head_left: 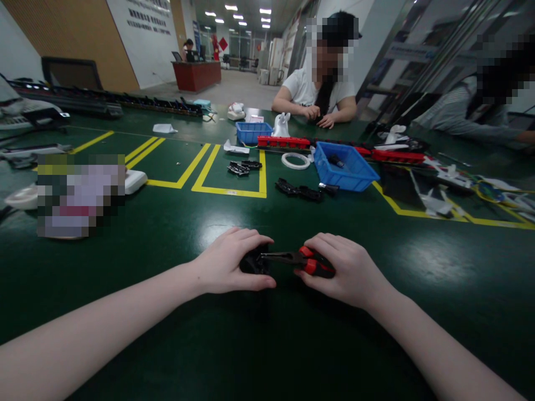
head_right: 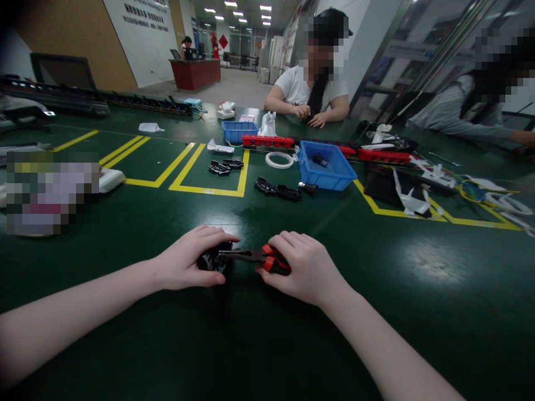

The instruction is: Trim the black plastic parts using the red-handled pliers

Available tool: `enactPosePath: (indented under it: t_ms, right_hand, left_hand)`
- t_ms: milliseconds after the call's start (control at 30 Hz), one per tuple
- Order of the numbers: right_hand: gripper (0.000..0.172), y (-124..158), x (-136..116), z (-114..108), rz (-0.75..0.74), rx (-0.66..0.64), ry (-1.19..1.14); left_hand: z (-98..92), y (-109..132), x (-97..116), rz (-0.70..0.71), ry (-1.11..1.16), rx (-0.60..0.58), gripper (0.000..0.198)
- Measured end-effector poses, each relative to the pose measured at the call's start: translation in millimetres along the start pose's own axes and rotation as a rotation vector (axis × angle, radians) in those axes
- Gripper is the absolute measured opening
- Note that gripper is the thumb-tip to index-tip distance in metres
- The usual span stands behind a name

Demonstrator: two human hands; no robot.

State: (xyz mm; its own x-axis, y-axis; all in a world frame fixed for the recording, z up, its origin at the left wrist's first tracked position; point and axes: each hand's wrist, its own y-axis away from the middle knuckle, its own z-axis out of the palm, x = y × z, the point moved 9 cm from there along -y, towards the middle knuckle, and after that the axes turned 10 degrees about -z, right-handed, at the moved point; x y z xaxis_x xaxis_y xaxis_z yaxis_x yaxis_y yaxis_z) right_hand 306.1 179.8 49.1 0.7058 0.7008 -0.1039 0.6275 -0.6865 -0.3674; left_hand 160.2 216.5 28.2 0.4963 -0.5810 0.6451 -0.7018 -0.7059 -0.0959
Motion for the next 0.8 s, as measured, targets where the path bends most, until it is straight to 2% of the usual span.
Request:
enactPosePath:
  t_ms: [133, 333, 533, 800]
  right_hand:
    - [0.019, 1, 4, 9, 0.051, -0.052, -0.044]
    - [0.017, 2, 5, 20, 0.105, -0.094, -0.115]
    - [0.016, 4, 7, 25, 0.164, -0.138, -0.184]
    - [0.014, 3, 2, 22, 0.146, -0.145, -0.182]
  left_hand:
    - [-0.3, 0, 0, -0.006, -0.015, 0.007, 0.061]
    - [-3.2, 1, -1, -0.054, -0.012, 0.043, 0.069]
    - [-1.1, 1, -2, -0.044, 0.012, 0.016, 0.066]
    - [1.2, 0, -2, -0.028, 0.052, -0.053, 0.063]
